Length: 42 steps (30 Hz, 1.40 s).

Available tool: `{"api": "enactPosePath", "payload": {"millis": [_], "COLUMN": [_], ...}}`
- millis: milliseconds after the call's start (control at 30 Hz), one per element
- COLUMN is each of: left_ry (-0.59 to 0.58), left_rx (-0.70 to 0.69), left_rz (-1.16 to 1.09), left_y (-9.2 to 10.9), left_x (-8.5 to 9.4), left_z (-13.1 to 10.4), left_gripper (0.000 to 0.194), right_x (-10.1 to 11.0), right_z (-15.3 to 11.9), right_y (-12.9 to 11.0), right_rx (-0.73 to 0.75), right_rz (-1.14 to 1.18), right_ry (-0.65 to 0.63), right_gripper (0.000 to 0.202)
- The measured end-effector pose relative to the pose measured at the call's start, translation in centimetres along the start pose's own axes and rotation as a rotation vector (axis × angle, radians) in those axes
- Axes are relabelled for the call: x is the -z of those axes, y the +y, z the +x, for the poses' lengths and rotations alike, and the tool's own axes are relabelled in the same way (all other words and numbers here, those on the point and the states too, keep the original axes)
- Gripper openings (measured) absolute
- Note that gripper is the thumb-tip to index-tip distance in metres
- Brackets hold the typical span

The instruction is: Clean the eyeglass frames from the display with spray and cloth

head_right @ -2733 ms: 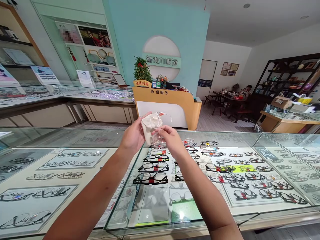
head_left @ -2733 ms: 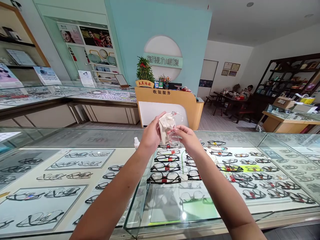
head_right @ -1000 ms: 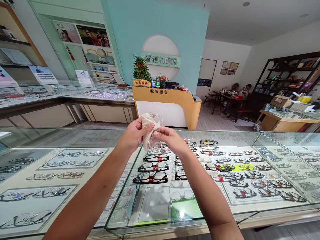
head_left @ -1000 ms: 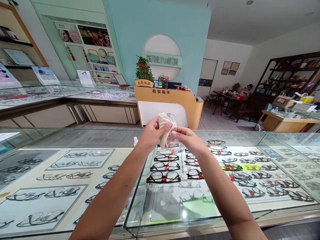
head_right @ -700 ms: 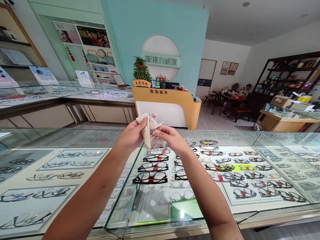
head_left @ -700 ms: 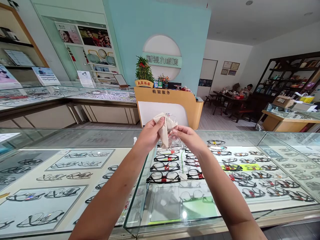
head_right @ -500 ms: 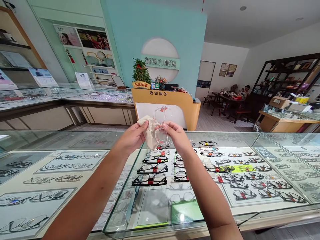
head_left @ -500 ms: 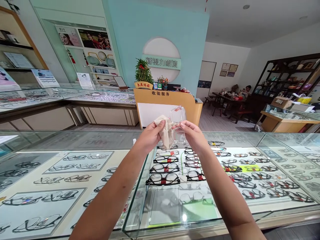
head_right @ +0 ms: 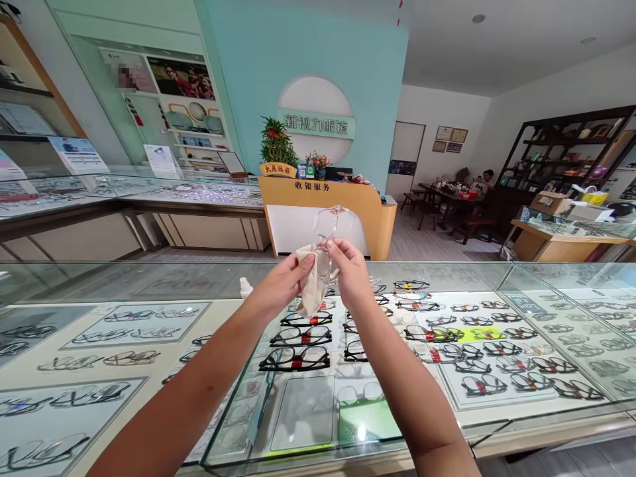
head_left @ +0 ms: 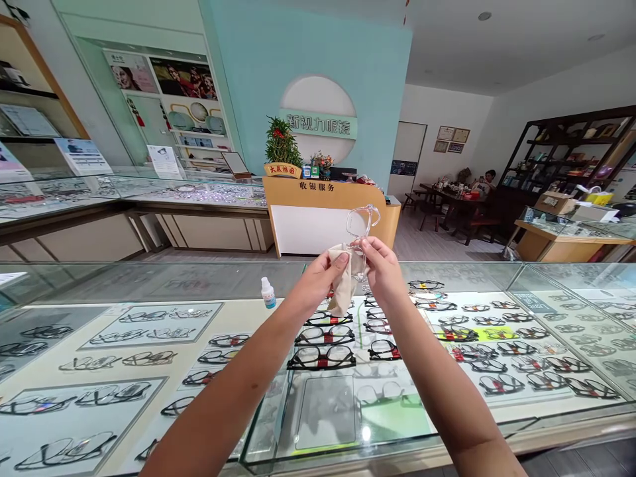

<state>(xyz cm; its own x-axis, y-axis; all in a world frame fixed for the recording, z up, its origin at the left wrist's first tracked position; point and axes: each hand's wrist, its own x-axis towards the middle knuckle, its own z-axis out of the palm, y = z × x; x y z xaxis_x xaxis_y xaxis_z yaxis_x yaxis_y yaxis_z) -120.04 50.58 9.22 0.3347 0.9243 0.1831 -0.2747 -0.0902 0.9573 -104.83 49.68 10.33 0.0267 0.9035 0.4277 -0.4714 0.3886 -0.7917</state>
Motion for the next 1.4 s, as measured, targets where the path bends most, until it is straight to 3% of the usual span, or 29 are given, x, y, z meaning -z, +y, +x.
{"api": "enactPosePath", "payload": {"millis": [100,167,300,433,633,833,967,1200,1400], "left_ry": [0.248,0.348,0.230,0.113,0.042,-0.034,-0.049,0.026,0.028], "left_rx": [-0.162,-0.234,-0.205,-0.142,-0.026,-0.006,-0.018,-0.023,0.039], "left_rz": [0.102,0.174,0.183,0.049,-0.211,-0.213,-0.111,0.020,-0.063], "left_y": [-0.5,-0.6,-0.2,0.2,0.3,0.6,0.6,1.1,1.3], "left_x": [-0.3,-0.4,-0.7,-1.1,-1.8,-1.6,-0.9,-0.5,-0.6], "left_z": [0.0,0.0,-0.4,-0.7,-0.9,-1.0,-0.8,-1.0,-1.2], "left_gripper": [0.067,0.063,0.060,0.060,0.060,0.056,0.058,0.059,0.056], "right_x": [-0.2,-0.3,-0.4,-0.6,-0.9,-1.1,-1.0,-0.6,-0.9], "right_z": [-0.1,-0.2,-0.4,-0.5,-0.6,-0.5,-0.5,-0.6,-0.8], "right_y": [-0.1,-0.2,-0.4,-0.3,0.1,0.2,0.1,0.1,0.6], "right_rx": [0.023,0.042,0.039,-0.007,-0.018,-0.067,-0.084,-0.053,-0.043], "right_rz": [0.002,-0.020,-0.011,0.046,0.065,0.086,0.093,0.033,-0.006], "right_ry": [0.018,0.029,0.028,0.032,0.022,0.011,-0.026,-0.080,-0.070], "right_gripper": [0.029,0.029,0.029,0.031,0.031,0.035,0.035,0.030,0.033]}}
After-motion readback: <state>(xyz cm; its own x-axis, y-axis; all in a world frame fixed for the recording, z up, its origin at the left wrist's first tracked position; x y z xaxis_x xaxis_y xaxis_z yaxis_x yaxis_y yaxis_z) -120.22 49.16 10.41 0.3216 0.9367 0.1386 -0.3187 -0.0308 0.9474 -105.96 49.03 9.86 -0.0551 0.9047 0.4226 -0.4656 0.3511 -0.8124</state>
